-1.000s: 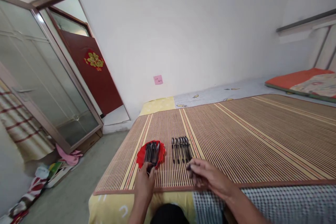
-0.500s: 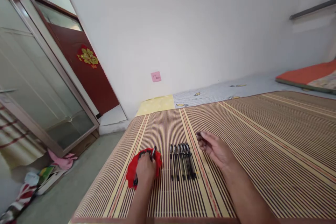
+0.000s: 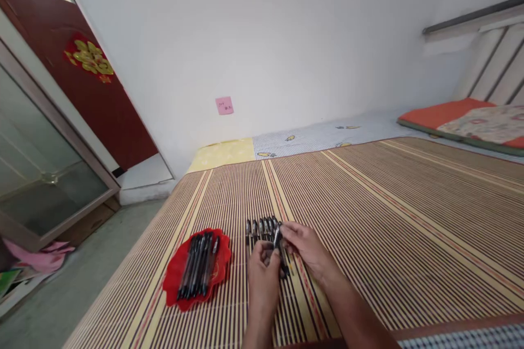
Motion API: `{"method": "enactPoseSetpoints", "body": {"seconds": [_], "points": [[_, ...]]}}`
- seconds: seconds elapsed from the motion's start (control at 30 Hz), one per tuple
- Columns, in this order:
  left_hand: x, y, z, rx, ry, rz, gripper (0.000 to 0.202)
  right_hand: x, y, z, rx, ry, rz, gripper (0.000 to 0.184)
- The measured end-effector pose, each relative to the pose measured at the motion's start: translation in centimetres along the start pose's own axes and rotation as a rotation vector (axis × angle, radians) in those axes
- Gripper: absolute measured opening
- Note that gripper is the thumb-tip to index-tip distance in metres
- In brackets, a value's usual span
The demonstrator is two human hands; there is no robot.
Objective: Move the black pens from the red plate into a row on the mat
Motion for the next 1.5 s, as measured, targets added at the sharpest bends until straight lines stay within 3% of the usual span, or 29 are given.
{"method": "enactPoseSetpoints", "body": {"seconds": [0.13, 0.33, 0.47, 0.57, 0.67, 0.8, 0.87, 0.93, 1.03, 1.13, 1.37, 1.5], "points": [[0.7, -0.3, 0.4, 0.03, 0.096, 0.022, 0.022, 0.1, -0.2, 0.0, 0.013, -0.134, -0.065, 0.039], [2.3, 0.1, 1.3, 0.17, -0.014, -0.097, 0.033, -0.8, -0.1, -1.1, -0.081, -0.093, -0.07, 0.041], [3.7, -0.3, 0.9, 0.256, -0.051, -0.237, 0.042, -0.3, 0.3, -5.6, -0.354, 0.04, -0.053, 0.042], [3.6, -0.5, 0.2, 0.252, -0.124, -0.294, 0.046, 0.6, 0.2, -9.1, -0.564, 0.181, -0.104, 0.041], [2.7, -0.3, -0.3, 0.185, -0.205, -0.276, 0.051, 0.2, 0.2, -8.5, -0.484, 0.213, -0.042, 0.043], [2.2, -0.1, -0.7, 0.118, -0.266, -0.244, 0.048, -1.3, 0.0, -4.0, -0.183, 0.158, 0.057, 0.044], [2.1, 0.1, -1.0, 0.079, -0.288, -0.211, 0.046, -1.6, 0.0, -2.8, -0.104, 0.074, 0.04, 0.044], [2.0, 0.4, -1.7, 0.023, -0.31, -0.17, 0.043, -1.6, 0.3, -3.2, -0.127, -0.074, 0.021, 0.045], [2.1, 0.9, -2.6, -0.044, -0.346, -0.13, 0.04, -1.0, 0.7, -5.5, -0.25, -0.333, -0.025, 0.045], [2.4, 1.2, -3.0, -0.046, -0.341, -0.137, 0.035, -0.3, 1.0, -7.1, -0.303, -0.496, -0.086, 0.04], [2.4, 1.3, -3.4, -0.099, -0.336, -0.155, 0.034, -0.9, 1.1, -7.6, -0.32, -0.479, -0.106, 0.038], [1.8, 1.6, -3.8, -0.119, -0.325, -0.11, 0.035, -0.3, 3.2, -7.1, -0.321, -0.501, -0.147, 0.036]]}}
Point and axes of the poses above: each hand's wrist, its own y-axis towards the middle knuckle, its own z-axis out of the palm, x = y × z, the point moved 6 cm from there along y, towards the middle knuckle, and after that the axes turned 2 degrees about -z, right-handed, at the moved point
